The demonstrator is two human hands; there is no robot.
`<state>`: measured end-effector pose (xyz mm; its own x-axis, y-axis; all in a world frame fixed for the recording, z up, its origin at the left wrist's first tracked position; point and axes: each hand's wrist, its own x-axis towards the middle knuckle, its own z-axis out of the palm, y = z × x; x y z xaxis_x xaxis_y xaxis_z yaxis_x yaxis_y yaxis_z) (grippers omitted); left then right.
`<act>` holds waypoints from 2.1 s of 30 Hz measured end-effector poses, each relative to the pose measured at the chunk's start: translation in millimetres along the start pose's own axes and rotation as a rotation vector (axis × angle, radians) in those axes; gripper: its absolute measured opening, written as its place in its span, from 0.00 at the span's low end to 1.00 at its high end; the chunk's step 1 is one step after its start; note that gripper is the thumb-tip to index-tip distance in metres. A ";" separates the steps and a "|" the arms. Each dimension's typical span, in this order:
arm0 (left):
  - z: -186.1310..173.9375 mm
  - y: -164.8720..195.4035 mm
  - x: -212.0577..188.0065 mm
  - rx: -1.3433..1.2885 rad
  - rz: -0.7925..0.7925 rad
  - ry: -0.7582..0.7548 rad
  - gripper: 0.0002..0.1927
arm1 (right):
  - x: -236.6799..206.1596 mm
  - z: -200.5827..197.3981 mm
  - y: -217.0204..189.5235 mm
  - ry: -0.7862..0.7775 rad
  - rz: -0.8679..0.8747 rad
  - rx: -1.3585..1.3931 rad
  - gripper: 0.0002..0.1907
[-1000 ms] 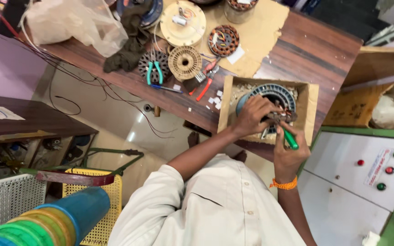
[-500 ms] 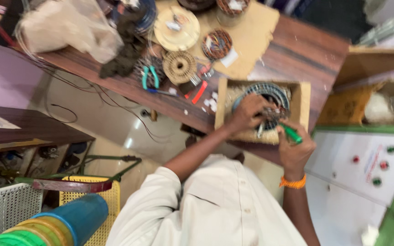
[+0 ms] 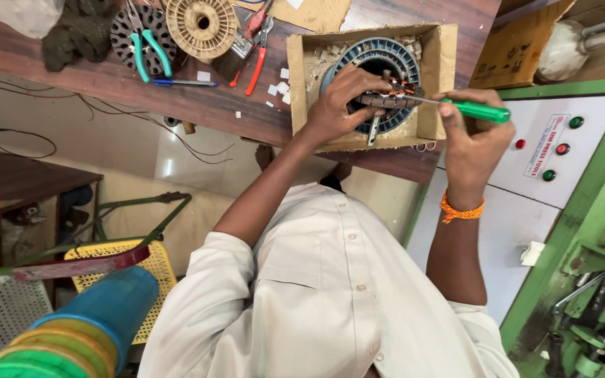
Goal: The person works on an electric motor stator, repeatedly cutting small white insulating pieces with scissors and inserting them into the stator slots. They use a green screwdriver to adjust the copper windings and secure the inserted pieces. The work continues across multiple slots in a repetitive sequence.
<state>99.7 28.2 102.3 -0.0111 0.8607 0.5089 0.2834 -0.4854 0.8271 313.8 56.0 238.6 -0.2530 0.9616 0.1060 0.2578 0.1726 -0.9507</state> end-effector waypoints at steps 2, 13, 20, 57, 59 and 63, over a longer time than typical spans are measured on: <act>1.9 -0.2 -0.5 -0.005 -0.010 0.010 0.22 | 0.7 4.1 -1.2 0.012 0.127 -0.004 0.14; -3.7 20.1 8.9 -0.059 -0.156 -0.047 0.30 | 2.6 16.6 -2.7 -0.110 -0.146 -0.310 0.09; -7.9 12.8 10.3 0.033 -0.112 -0.069 0.26 | 9.0 33.6 -10.5 -0.063 -0.219 -0.449 0.10; -35.8 42.6 18.3 0.261 0.028 -0.097 0.34 | -30.3 -15.5 54.0 0.202 0.003 0.358 0.10; -37.1 43.1 16.8 0.186 0.004 -0.085 0.33 | -29.7 -16.4 53.7 0.215 0.017 0.343 0.11; -36.1 40.4 12.9 0.112 -0.002 -0.052 0.32 | -30.8 -23.2 59.2 0.251 0.019 0.358 0.11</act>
<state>76.3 14.2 150.9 0.0372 0.8698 0.4921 0.3885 -0.4663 0.7948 358.5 41.6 185.8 -0.0055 0.9936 0.1131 -0.0901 0.1122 -0.9896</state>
